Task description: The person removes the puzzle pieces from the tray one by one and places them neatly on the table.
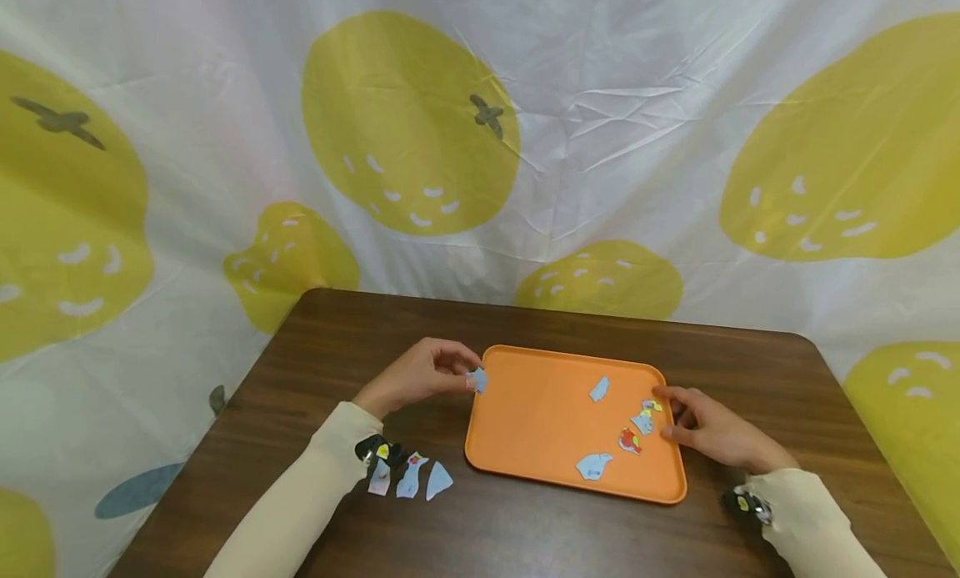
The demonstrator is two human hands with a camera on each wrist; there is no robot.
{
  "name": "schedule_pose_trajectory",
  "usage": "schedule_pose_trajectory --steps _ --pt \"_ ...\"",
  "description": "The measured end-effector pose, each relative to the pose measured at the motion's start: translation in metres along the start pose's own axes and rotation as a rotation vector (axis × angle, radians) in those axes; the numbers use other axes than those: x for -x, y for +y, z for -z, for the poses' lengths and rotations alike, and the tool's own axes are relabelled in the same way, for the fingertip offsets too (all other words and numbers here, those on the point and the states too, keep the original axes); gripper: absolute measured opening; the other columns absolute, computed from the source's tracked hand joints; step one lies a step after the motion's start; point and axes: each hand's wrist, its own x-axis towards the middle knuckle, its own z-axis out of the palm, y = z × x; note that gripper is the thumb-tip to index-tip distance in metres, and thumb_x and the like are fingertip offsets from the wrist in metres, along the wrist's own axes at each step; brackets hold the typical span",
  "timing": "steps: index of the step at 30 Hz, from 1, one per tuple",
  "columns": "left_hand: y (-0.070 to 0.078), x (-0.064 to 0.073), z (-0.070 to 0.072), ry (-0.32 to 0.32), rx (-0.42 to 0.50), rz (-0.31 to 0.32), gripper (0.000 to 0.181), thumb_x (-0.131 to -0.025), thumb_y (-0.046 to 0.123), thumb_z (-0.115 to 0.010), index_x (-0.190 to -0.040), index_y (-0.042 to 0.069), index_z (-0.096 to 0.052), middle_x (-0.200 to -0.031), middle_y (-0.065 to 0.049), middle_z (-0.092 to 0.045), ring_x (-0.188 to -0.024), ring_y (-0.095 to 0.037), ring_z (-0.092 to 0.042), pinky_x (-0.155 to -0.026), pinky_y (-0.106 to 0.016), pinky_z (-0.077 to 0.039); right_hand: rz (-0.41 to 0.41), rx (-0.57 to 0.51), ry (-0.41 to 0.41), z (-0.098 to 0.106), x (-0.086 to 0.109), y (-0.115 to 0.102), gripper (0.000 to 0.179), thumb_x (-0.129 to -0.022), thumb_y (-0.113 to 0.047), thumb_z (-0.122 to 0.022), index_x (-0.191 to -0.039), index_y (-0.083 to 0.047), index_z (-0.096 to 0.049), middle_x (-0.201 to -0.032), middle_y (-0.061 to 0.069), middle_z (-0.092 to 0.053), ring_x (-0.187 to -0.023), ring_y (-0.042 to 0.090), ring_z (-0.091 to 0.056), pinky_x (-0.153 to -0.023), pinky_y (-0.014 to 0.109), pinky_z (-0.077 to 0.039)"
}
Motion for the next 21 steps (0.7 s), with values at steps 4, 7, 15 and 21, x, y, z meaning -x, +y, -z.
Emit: schedule_pose_trajectory --steps 4,7,15,21 --pt "-0.005 0.013 0.006 0.019 -0.031 0.025 0.030 -0.090 0.008 -0.083 -0.119 0.002 -0.076 -0.093 -0.001 -0.075 -0.085 -0.015 -0.069 -0.074 -0.028 -0.058 0.003 -0.015 -0.004 0.000 0.000 0.000 0.066 -0.099 -0.015 -0.075 -0.152 0.009 -0.044 -0.111 0.012 -0.060 -0.084 0.006 -0.056 -0.071 0.023 -0.048" --pt "-0.011 0.024 0.011 0.018 -0.019 0.055 0.033 -0.089 0.008 -0.084 -0.121 0.000 -0.075 -0.092 -0.002 -0.074 -0.083 -0.016 -0.070 -0.072 -0.029 -0.059 -0.002 -0.015 -0.008 0.001 -0.001 0.000 0.066 -0.099 -0.016 -0.075 -0.153 0.008 -0.044 -0.112 0.012 -0.060 -0.084 0.007 -0.056 -0.071 0.023 -0.048" --pt "-0.025 0.056 0.022 0.009 0.069 0.113 0.033 -0.093 0.005 -0.079 -0.124 -0.004 -0.069 -0.098 -0.010 -0.076 -0.085 -0.023 -0.076 -0.078 -0.038 -0.065 -0.001 -0.008 -0.008 0.003 -0.001 -0.001 0.067 -0.100 -0.017 -0.075 -0.153 0.009 -0.043 -0.110 0.012 -0.060 -0.084 0.006 -0.057 -0.071 0.024 -0.049" --pt "-0.035 0.082 0.033 0.015 0.055 0.136 0.034 -0.093 0.007 -0.079 -0.123 -0.007 -0.068 -0.100 -0.014 -0.076 -0.086 -0.019 -0.075 -0.078 -0.034 -0.064 0.007 0.005 -0.006 0.002 0.000 -0.001 0.066 -0.100 -0.017 -0.075 -0.152 0.009 -0.045 -0.109 0.011 -0.060 -0.083 0.005 -0.056 -0.071 0.023 -0.048"
